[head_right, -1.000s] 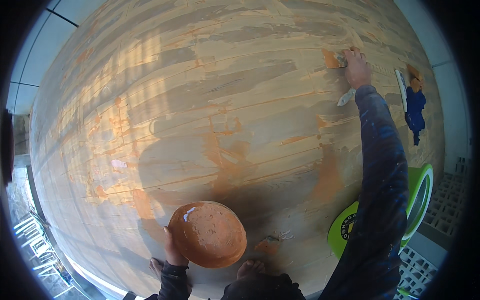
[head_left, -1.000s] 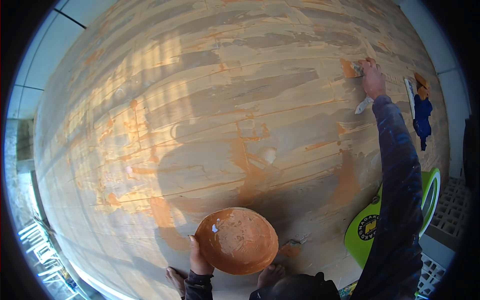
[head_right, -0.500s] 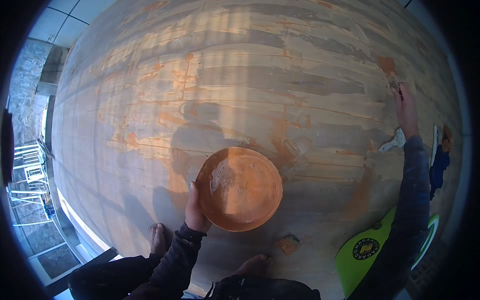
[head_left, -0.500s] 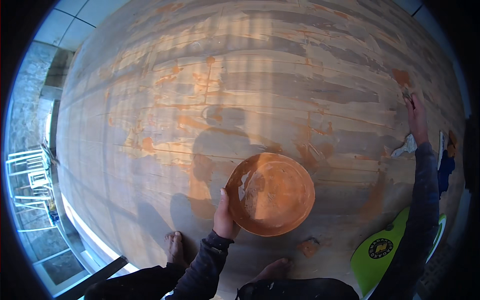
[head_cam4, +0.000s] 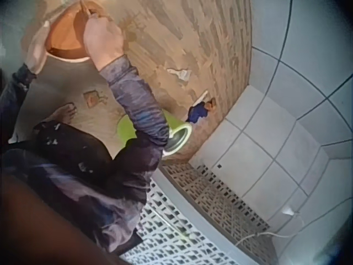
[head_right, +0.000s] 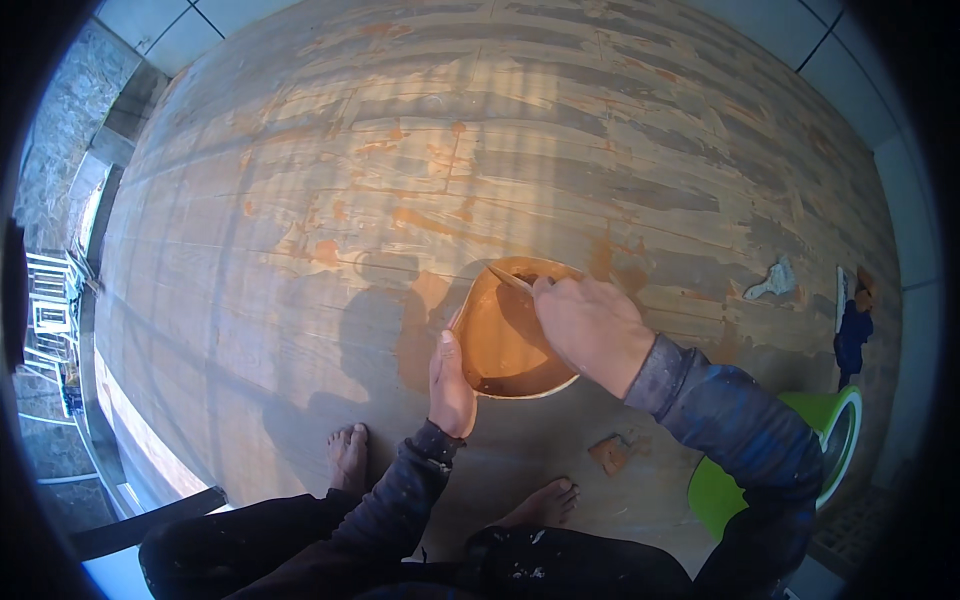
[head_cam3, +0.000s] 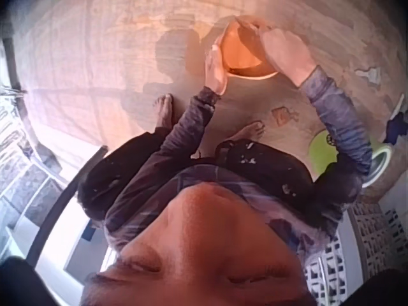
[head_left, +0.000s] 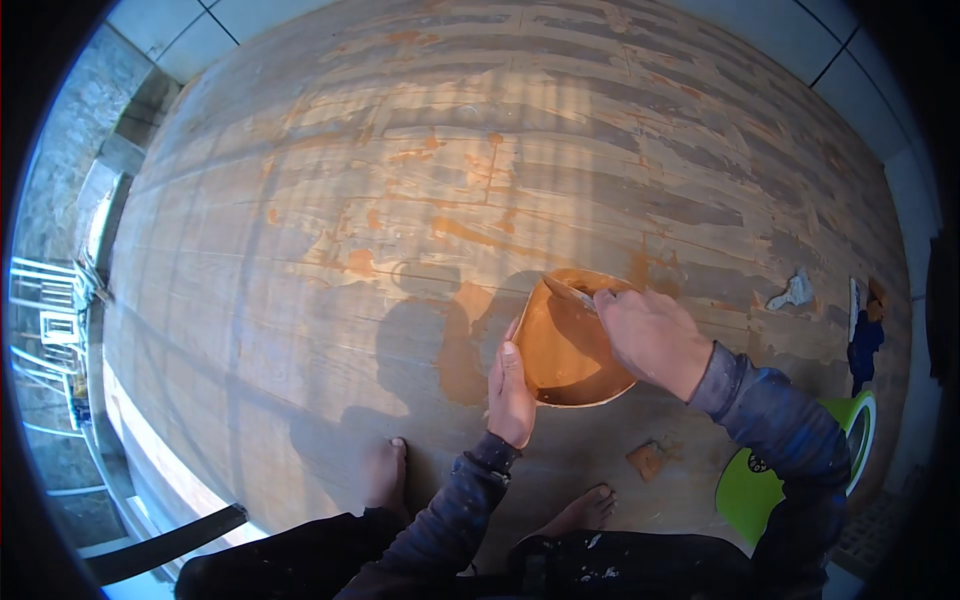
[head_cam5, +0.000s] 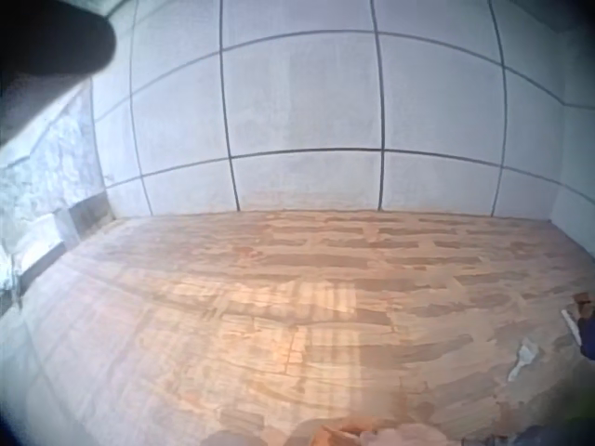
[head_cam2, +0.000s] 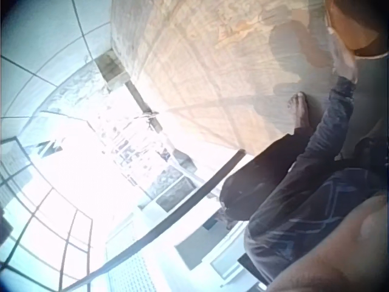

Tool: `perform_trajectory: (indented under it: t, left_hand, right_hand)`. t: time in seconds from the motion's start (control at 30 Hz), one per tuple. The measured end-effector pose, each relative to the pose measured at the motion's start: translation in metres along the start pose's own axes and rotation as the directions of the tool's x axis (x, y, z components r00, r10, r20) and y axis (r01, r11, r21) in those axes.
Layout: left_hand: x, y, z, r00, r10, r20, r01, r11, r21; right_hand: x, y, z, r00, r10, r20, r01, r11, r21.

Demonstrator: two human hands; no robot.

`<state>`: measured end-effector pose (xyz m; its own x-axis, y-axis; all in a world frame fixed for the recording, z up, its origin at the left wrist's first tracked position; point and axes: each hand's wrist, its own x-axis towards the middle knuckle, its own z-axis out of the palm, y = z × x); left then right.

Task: The person spreads grout into the gaps between floor tiles using a small rectangular tool. They then mix more grout powder from a bag into a bowl with water from a bucket using a putty knife.

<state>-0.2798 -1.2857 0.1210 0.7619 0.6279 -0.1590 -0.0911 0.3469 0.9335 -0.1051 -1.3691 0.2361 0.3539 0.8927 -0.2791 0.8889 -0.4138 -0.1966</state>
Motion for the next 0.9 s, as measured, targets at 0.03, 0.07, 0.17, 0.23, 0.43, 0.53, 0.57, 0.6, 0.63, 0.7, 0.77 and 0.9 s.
perform_trajectory:
  t: [0.03,0.07,0.17,0.23,0.43,0.53,0.57,0.6,0.63,0.7,0.77,0.9]
  left_hand:
    - [-0.002,0.005,0.001,0.999,-0.015,-0.029,0.016,1.000,0.025]
    - [-0.001,0.011,-0.001,0.998,-0.030,-0.056,0.033,0.999,0.041]
    - [0.000,0.026,-0.011,0.999,0.008,-0.032,-0.006,0.998,0.058]
    - [-0.001,0.033,-0.015,0.999,0.004,-0.037,-0.003,1.000,0.016]
    - [-0.004,0.033,-0.017,0.998,-0.052,-0.032,0.047,0.990,-0.135]
    - [-0.002,0.027,-0.016,0.993,-0.105,-0.047,0.107,0.993,0.047]
    - [-0.002,0.026,-0.018,0.988,-0.151,-0.033,0.153,0.984,0.087]
    - [0.001,0.024,-0.018,0.988,-0.132,0.083,0.125,0.988,0.086]
    - [0.004,0.017,-0.009,0.986,-0.166,0.001,0.166,0.984,-0.072]
    - [0.003,0.014,-0.006,0.969,-0.215,0.125,0.210,0.976,0.051]
    - [0.006,0.005,0.005,0.946,-0.266,0.186,0.267,0.963,0.021]
    - [0.013,-0.007,0.025,0.895,0.005,0.446,-0.215,0.881,0.421]
  right_hand:
    - [0.000,-0.008,-0.003,1.000,-0.025,-0.017,0.024,1.000,-0.010]
    - [-0.001,-0.015,-0.006,0.998,-0.047,-0.039,0.047,0.999,-0.021]
    - [-0.009,-0.037,-0.013,0.998,-0.013,0.063,0.012,1.000,0.014]
    - [-0.016,-0.050,-0.016,0.997,-0.063,0.045,0.060,0.995,0.074]
    - [-0.045,-0.059,-0.028,0.968,-0.204,0.145,0.190,0.976,0.107]
    - [-0.069,-0.045,-0.032,0.984,-0.145,0.101,0.131,0.983,0.132]
    - [-0.078,-0.039,-0.031,0.996,-0.091,0.026,0.086,0.986,0.143]
    - [-0.084,-0.034,-0.026,0.997,0.000,-0.082,0.014,0.986,0.164]
    - [-0.091,-0.025,-0.019,0.983,0.089,-0.159,-0.061,0.983,0.174]
    - [-0.108,-0.014,-0.004,0.953,0.217,-0.213,-0.153,0.947,0.281]
    - [-0.128,-0.010,0.011,0.885,0.422,-0.197,-0.304,0.843,0.444]
    - [-0.177,-0.008,0.030,0.769,0.584,-0.260,-0.367,0.736,0.568]
